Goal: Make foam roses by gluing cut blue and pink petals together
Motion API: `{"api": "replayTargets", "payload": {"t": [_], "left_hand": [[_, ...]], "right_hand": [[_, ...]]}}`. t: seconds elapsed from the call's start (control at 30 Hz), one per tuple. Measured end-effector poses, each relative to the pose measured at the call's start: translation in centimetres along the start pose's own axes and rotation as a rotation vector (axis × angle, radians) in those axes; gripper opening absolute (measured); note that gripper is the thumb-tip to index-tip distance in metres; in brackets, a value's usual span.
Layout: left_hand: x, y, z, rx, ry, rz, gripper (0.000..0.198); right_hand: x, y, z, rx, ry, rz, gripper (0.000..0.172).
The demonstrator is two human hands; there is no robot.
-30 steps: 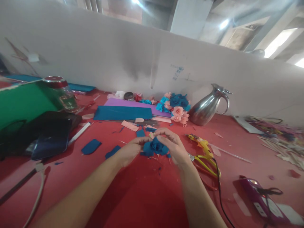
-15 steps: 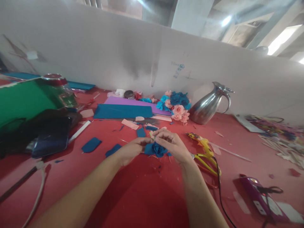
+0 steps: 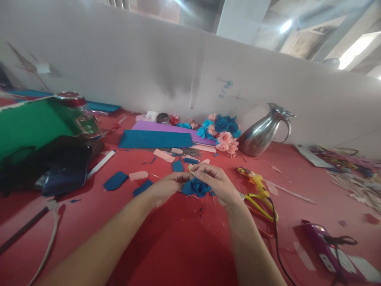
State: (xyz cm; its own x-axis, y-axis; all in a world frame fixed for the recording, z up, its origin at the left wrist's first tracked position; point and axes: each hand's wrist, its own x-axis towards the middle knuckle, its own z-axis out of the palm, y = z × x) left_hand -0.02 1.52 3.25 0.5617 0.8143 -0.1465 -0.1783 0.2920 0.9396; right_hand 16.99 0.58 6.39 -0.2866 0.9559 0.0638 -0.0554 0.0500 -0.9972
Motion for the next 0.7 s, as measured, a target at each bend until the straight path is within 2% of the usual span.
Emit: {"api": "replayTargets", "payload": {"t": [0.4, 0.6, 0.7], "left_hand": [[-0.03, 0.22, 0.28, -0.082, 0.043, -0.039, 0.017], [0.18, -0.17, -0.03, -0.075, 0.041, -0.021, 0.013], [0.32, -0.42, -0.1, -0.094, 0.07, -0.012, 0.014]], "right_hand": [[0.1, 0.4, -0.09, 0.02, 0.059, -0.013, 0.029], [0.05, 0.03, 0.05, -0.008, 0.019, -0.073, 0.033], [0.23, 0.18, 0.23, 0.031, 0.083, -0.077, 0.032]]}}
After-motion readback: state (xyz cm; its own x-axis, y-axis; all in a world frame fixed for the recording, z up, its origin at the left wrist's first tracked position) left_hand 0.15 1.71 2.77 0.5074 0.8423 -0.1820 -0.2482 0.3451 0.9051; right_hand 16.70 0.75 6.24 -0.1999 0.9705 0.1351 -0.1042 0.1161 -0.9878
